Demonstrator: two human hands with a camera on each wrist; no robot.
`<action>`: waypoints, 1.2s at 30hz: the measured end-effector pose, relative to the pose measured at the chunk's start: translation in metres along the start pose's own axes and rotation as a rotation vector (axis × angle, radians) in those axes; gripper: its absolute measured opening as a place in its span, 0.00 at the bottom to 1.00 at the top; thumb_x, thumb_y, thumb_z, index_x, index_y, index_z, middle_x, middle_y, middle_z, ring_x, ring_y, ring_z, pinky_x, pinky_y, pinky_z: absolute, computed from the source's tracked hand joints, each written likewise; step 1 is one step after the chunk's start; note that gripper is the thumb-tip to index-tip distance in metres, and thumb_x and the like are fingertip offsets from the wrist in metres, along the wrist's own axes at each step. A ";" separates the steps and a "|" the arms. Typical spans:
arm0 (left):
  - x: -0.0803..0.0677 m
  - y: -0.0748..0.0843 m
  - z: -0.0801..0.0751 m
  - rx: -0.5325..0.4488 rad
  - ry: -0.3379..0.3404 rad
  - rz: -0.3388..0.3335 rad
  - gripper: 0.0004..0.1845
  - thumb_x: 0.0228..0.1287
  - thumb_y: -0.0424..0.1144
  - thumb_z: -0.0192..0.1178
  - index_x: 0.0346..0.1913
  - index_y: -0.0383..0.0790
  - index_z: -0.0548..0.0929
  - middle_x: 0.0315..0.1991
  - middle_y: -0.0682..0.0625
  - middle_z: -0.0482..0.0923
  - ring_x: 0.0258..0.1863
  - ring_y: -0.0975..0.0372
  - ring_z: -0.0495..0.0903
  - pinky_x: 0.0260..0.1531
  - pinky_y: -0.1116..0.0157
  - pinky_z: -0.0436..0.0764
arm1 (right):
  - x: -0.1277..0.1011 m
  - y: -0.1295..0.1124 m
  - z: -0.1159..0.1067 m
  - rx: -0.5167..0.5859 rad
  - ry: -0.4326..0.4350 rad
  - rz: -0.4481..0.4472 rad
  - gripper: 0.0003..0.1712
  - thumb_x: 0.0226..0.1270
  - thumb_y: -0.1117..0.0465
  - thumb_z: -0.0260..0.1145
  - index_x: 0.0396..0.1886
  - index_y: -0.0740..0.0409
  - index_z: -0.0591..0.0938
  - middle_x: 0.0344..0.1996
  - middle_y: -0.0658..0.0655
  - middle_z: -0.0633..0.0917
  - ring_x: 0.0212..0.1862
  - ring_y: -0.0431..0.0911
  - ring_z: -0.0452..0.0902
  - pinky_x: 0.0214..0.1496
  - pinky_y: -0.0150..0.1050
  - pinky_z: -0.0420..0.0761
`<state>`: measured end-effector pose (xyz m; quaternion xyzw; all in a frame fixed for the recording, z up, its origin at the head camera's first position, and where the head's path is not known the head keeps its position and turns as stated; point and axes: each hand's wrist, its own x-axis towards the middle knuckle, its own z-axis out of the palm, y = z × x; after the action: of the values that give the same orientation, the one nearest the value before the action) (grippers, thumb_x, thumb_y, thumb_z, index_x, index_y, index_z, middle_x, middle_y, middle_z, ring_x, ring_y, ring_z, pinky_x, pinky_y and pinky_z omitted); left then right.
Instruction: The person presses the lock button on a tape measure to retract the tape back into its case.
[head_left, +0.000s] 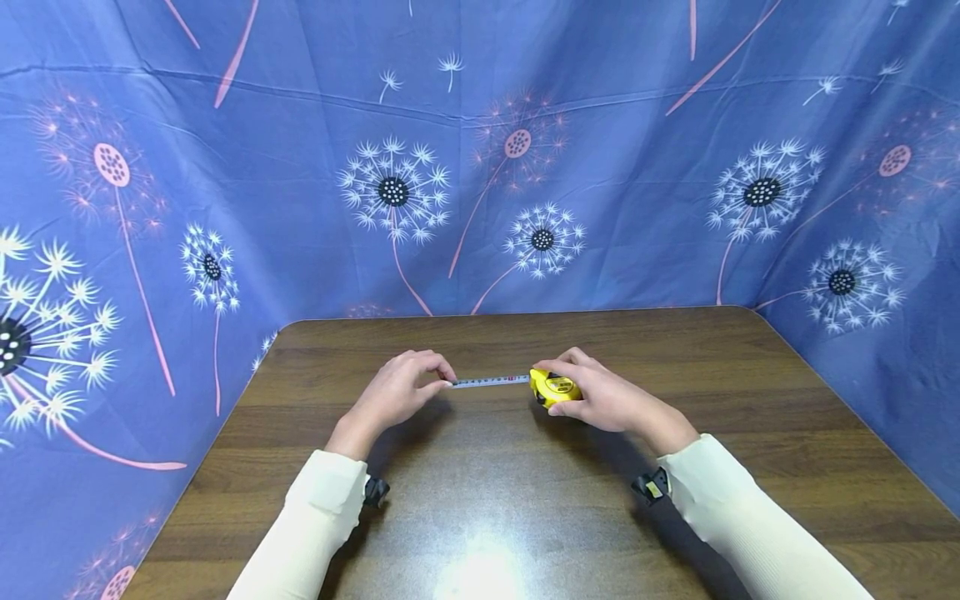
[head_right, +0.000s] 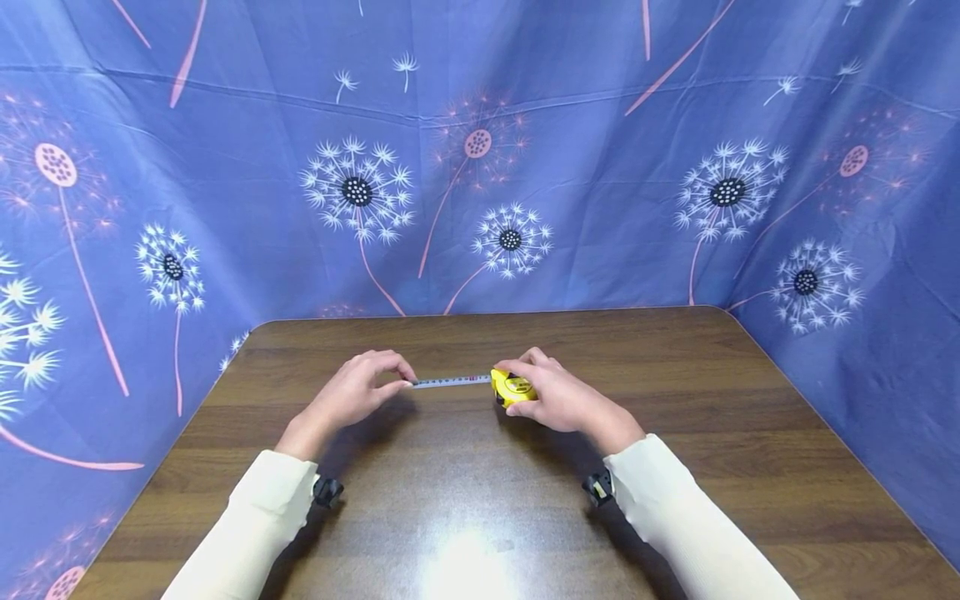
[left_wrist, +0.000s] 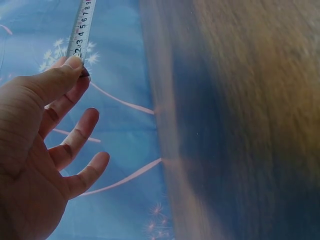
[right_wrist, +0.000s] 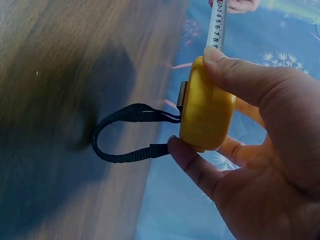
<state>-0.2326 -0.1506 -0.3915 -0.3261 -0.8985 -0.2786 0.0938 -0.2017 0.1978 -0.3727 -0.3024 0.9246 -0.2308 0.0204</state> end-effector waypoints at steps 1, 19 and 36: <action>0.000 0.000 0.000 -0.001 0.000 0.002 0.05 0.67 0.37 0.71 0.40 0.53 0.87 0.41 0.63 0.85 0.48 0.53 0.84 0.52 0.54 0.78 | 0.000 0.000 0.000 0.001 0.001 0.001 0.38 0.67 0.56 0.76 0.75 0.49 0.72 0.59 0.60 0.74 0.57 0.54 0.74 0.54 0.50 0.78; 0.006 0.007 0.005 0.003 -0.013 0.015 0.06 0.67 0.38 0.71 0.40 0.54 0.87 0.40 0.64 0.84 0.47 0.54 0.84 0.51 0.55 0.78 | 0.003 -0.006 0.003 0.002 0.012 -0.015 0.38 0.66 0.57 0.76 0.74 0.49 0.73 0.59 0.59 0.74 0.57 0.54 0.74 0.54 0.50 0.77; 0.014 0.007 0.010 0.027 -0.010 0.069 0.05 0.68 0.38 0.71 0.41 0.54 0.87 0.41 0.63 0.85 0.46 0.55 0.84 0.50 0.57 0.78 | 0.006 -0.009 0.004 0.013 0.019 -0.021 0.38 0.67 0.57 0.76 0.74 0.49 0.73 0.59 0.60 0.75 0.57 0.54 0.74 0.55 0.50 0.78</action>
<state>-0.2390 -0.1329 -0.3912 -0.3569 -0.8910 -0.2611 0.1030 -0.2006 0.1863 -0.3718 -0.3097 0.9200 -0.2398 0.0113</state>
